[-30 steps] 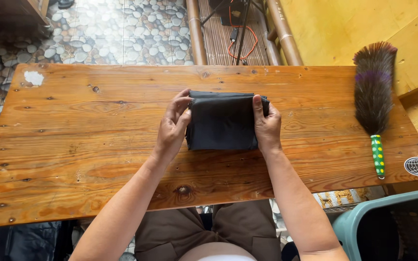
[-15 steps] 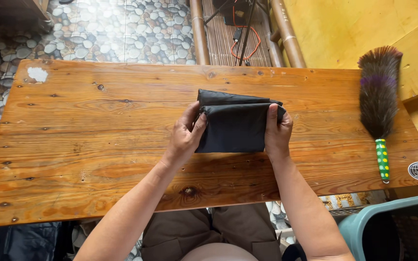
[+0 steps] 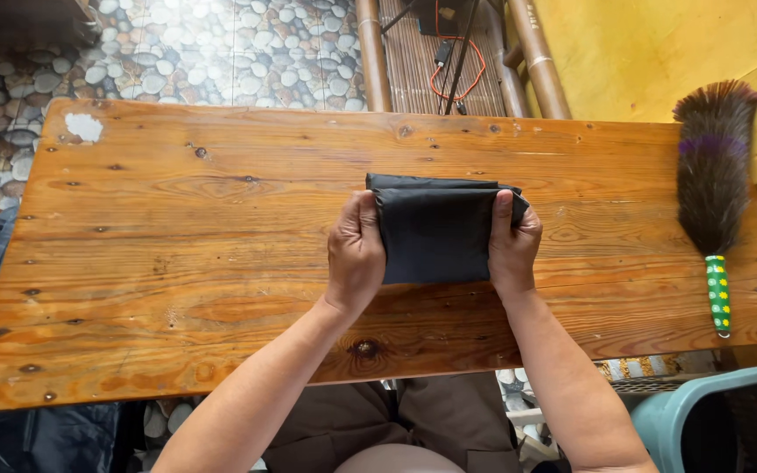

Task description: The person folds a large black plastic bag on a wooden table, using a brush to smooth and press the folds. They repeatedly fold the bag into a smaller, compact rectangular shape, ensuring the edges are aligned.

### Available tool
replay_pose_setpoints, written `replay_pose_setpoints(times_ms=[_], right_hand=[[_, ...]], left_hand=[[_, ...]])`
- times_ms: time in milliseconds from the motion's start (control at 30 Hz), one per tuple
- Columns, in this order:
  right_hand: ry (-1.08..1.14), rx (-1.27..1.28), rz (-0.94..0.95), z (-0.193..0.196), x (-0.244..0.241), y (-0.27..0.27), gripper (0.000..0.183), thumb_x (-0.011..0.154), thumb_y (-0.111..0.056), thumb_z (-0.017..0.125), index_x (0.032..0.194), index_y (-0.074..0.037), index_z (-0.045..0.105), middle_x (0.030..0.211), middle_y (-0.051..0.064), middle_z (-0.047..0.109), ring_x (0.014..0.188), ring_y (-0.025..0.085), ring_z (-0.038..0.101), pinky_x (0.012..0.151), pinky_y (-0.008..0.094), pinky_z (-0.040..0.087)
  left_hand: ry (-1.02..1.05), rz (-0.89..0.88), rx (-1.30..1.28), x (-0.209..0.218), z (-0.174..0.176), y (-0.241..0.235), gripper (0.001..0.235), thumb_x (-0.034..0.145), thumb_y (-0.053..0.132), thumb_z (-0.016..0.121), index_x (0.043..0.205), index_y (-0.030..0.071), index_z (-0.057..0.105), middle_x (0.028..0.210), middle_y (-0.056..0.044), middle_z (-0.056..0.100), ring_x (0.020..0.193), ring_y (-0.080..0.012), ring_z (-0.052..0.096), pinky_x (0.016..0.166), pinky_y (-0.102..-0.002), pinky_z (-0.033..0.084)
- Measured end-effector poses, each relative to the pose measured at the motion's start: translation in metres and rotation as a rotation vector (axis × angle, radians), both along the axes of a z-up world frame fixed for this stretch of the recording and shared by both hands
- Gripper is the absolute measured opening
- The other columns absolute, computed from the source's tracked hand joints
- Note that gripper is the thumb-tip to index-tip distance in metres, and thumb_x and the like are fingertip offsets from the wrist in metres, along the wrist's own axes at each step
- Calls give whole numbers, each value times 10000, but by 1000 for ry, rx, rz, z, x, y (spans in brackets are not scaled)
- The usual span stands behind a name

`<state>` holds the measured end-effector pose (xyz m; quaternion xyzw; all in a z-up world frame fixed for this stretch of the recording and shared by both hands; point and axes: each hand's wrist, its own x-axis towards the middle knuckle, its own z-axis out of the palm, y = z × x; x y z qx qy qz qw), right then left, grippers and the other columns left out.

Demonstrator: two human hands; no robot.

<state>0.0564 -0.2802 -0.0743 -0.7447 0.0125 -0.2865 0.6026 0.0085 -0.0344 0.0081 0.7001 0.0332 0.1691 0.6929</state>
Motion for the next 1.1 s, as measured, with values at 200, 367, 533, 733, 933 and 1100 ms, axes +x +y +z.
replay_pose_setpoints(times_ms=[200,367,533,733,933,1100], right_hand=[[11,-40,2,10,-5,2,460,1100,-327,627,686,-152,532,543,-21,491,494,58,504,461,201,415],[153,-86,18,12,-13,-8,529,1081,-460,638,667,-140,559,539,-16,487,506,82,505,470,242,418],[335,-139,100,34,-23,8,562,1038,-604,640,740,-130,586,622,15,544,621,121,526,562,312,477],[-269,-952,205,123,-42,51,447,1111,-256,586,1479,-11,524,1491,213,532,1444,401,445,1218,512,331],[-177,-1106,250,88,-18,89,583,1083,-594,472,1483,-188,597,1183,119,674,1185,331,638,1124,563,331],[-169,-1128,257,71,-5,87,514,1074,-604,465,1366,-235,672,996,75,648,976,288,654,946,453,442]], left_hand=[[-22,-114,220,-3,9,8,758,951,683,447,1352,43,387,977,-217,601,967,-426,660,882,-518,513],[369,-231,146,13,-8,10,694,807,813,635,1165,222,701,873,-71,724,923,-272,737,821,-414,560],[210,-142,-210,2,-2,0,396,893,518,786,966,169,613,710,48,676,648,-50,649,613,-178,502],[353,11,-270,2,0,1,436,774,465,794,1012,136,635,856,8,739,774,-43,660,639,-196,510],[268,-68,-364,16,-30,8,420,883,525,778,1075,160,700,796,5,708,687,-86,706,572,-214,618],[310,-53,-295,18,-28,9,331,924,523,719,980,200,673,734,12,670,608,-91,669,474,-205,557]])
